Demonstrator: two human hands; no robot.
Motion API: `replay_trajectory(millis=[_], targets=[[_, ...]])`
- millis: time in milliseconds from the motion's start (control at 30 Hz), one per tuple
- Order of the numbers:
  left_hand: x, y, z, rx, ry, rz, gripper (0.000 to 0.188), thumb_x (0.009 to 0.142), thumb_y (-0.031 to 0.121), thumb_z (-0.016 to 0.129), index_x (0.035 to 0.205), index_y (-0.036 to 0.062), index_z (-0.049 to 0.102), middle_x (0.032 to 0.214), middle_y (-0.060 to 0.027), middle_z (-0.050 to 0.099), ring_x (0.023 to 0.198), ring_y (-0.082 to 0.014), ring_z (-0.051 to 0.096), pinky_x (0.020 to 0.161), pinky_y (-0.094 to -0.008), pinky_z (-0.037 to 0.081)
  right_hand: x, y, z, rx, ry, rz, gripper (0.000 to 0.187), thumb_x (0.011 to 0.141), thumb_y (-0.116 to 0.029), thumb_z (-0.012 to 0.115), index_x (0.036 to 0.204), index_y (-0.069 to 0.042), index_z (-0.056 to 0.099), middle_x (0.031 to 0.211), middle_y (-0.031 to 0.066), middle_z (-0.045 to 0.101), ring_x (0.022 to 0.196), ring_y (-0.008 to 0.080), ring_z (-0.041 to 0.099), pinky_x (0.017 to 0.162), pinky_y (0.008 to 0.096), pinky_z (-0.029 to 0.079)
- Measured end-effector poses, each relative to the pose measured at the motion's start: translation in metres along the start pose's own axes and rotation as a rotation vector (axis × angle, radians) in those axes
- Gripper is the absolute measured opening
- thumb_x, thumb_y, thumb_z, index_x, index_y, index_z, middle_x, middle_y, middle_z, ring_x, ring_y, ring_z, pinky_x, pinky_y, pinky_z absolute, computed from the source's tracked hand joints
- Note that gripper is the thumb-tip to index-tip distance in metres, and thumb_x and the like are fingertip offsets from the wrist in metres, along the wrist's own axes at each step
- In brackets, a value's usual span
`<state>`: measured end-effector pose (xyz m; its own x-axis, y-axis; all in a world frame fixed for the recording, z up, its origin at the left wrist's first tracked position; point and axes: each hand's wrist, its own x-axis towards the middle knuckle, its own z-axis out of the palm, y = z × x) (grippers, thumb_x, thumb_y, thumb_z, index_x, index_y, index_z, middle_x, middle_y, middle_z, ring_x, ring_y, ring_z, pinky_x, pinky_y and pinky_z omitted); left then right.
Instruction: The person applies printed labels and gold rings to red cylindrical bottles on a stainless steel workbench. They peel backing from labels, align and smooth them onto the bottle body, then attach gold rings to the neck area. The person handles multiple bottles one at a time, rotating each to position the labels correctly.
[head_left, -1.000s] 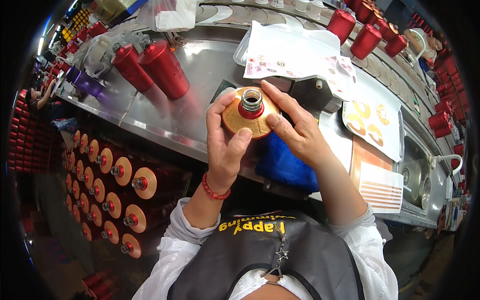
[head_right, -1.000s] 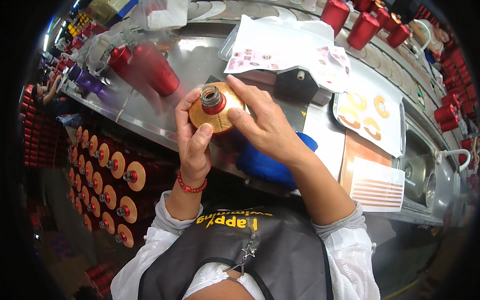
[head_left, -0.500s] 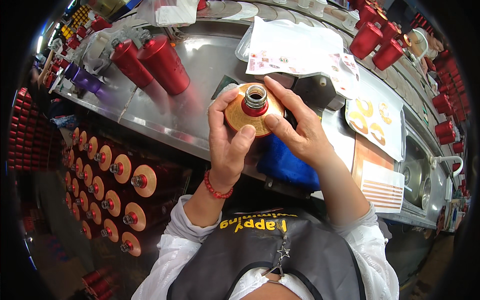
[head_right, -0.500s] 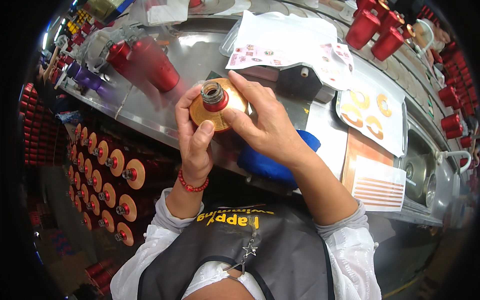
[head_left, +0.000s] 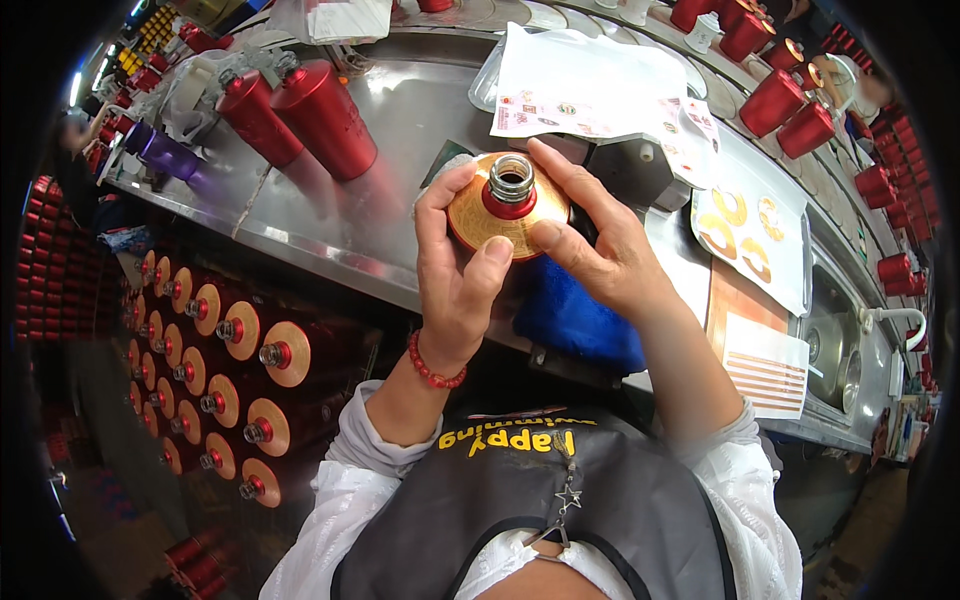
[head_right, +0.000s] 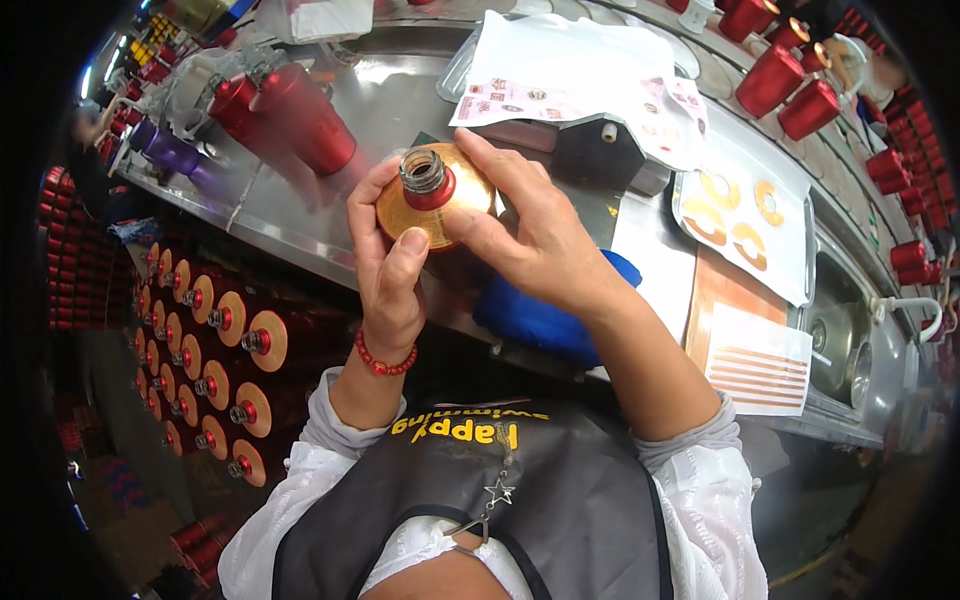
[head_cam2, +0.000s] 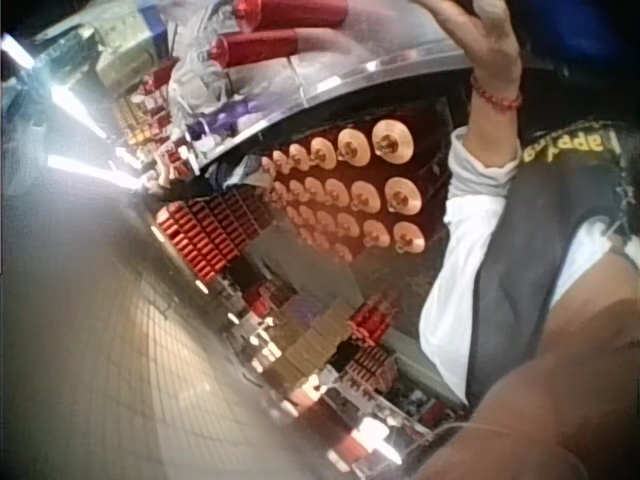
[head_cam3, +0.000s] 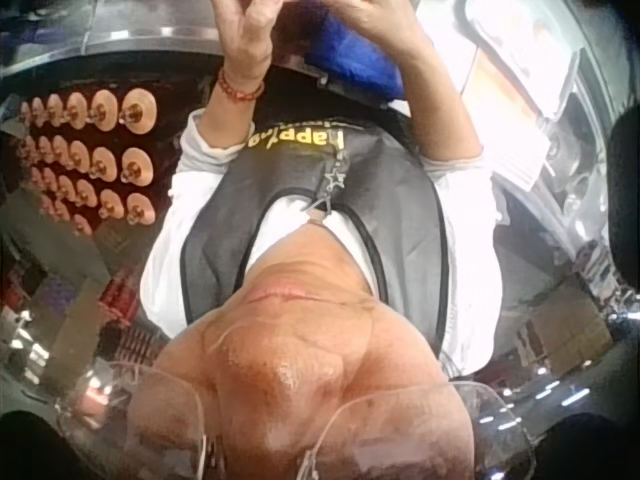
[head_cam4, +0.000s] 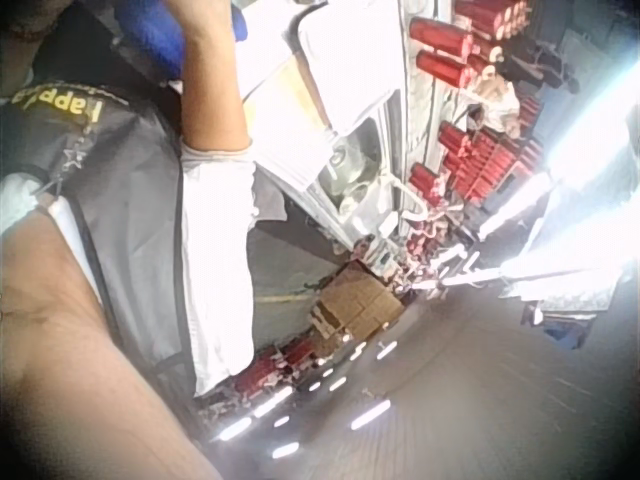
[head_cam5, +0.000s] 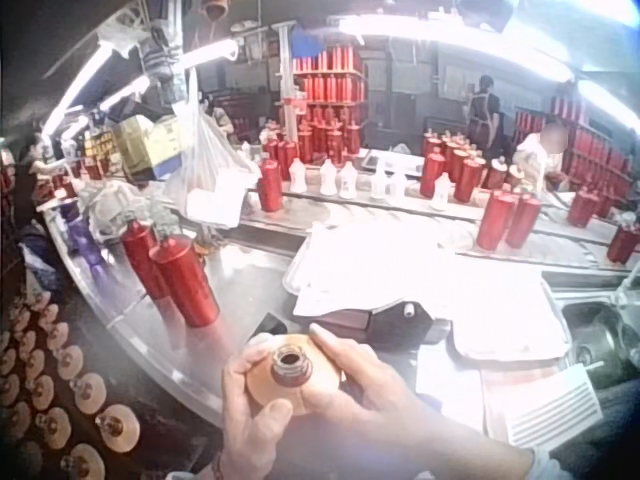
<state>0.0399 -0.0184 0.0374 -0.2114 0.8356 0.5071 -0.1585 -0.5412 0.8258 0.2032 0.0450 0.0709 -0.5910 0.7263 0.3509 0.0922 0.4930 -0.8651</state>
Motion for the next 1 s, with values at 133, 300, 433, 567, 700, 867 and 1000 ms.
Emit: replay_trajectory(millis=[133, 300, 433, 567, 700, 867, 1000], targets=[[-0.009, -0.003, 0.008, -0.103, 0.151, 0.120, 0.055, 0.097, 0.023, 0.060, 0.141, 0.0004, 0.036, 0.141, -0.0204, 0.042, 0.135, -0.0305, 0.041, 0.116, -0.0460, 0.030, -0.002, 0.000, -0.001, 0.015, 0.002, 0.037, 0.063, 0.102, -0.043, 0.050, 0.151, -0.005, 0.039, 0.144, 0.0158, 0.050, 0.134, 0.0257, 0.046, 0.113, 0.0351, 0.032], [-0.027, -0.012, -0.018, 1.024, -0.001, 0.689, 0.033, 0.095, 0.027, 0.063, 0.127, 0.0161, 0.060, 0.137, -0.0154, 0.048, 0.136, -0.0370, 0.038, 0.116, -0.0674, 0.012, -0.002, 0.000, 0.001, -0.041, 0.002, 0.034, 0.061, 0.105, -0.047, 0.040, 0.152, -0.008, 0.039, 0.146, 0.0152, 0.048, 0.134, 0.0265, 0.046, 0.112, 0.0343, 0.033], [-0.016, 0.002, -0.004, 1.273, -0.081, 0.804, 0.029, 0.088, 0.018, 0.067, 0.117, 0.0266, 0.067, 0.130, -0.0014, 0.053, 0.131, -0.0280, 0.040, 0.116, -0.0672, 0.010, -0.002, 0.003, 0.002, 0.043, 0.027, -0.010, 0.052, 0.106, -0.028, 0.045, 0.149, 0.001, 0.039, 0.128, 0.0183, 0.058, 0.119, 0.0303, 0.051, 0.105, 0.0370, 0.038], [-0.013, 0.009, -0.002, 1.184, -0.153, 0.761, 0.027, 0.088, 0.019, 0.067, 0.114, 0.0250, 0.067, 0.125, -0.0028, 0.055, 0.130, -0.0244, 0.041, 0.117, -0.0649, 0.013, -0.009, 0.002, -0.016, 0.199, -0.011, 0.089, 0.054, 0.103, -0.022, 0.051, 0.151, -0.002, 0.037, 0.141, 0.0154, 0.054, 0.128, 0.0209, 0.052, 0.107, 0.0326, 0.040], [-0.009, 0.008, -0.023, 0.848, -0.028, 0.619, 0.066, 0.083, 0.034, 0.077, 0.132, 0.0006, 0.047, 0.129, -0.0222, 0.049, 0.126, -0.0331, 0.046, 0.115, -0.0583, 0.026, -0.008, -0.026, -0.057, -0.138, 0.067, 0.209, 0.026, 0.086, 0.003, 0.053, 0.112, -0.001, 0.053, 0.105, 0.0155, 0.070, 0.100, 0.0171, 0.067, 0.088, 0.0317, 0.053], [0.008, -0.006, -0.017, 0.551, -0.137, 0.297, 0.108, 0.079, 0.034, 0.085, 0.149, -0.0062, 0.012, 0.130, -0.0249, 0.050, 0.120, -0.0314, 0.056, 0.103, -0.0408, 0.045, 0.023, -0.061, -0.042, -0.770, -0.147, -0.664, 0.025, 0.070, -0.005, 0.073, 0.093, -0.009, 0.062, 0.094, 0.0036, 0.067, 0.084, 0.0252, 0.061, 0.078, 0.0378, 0.050], [0.010, -0.008, -0.019, 0.543, -0.142, 0.265, 0.111, 0.076, 0.028, 0.087, 0.150, -0.0065, 0.012, 0.128, -0.0220, 0.055, 0.115, -0.0304, 0.061, 0.100, -0.0400, 0.049, 0.014, -0.048, -0.028, -0.764, -0.211, -0.723, 0.019, 0.071, -0.012, 0.072, 0.089, -0.011, 0.067, 0.092, 0.0005, 0.064, 0.080, 0.0192, 0.056, 0.077, 0.0351, 0.045]])
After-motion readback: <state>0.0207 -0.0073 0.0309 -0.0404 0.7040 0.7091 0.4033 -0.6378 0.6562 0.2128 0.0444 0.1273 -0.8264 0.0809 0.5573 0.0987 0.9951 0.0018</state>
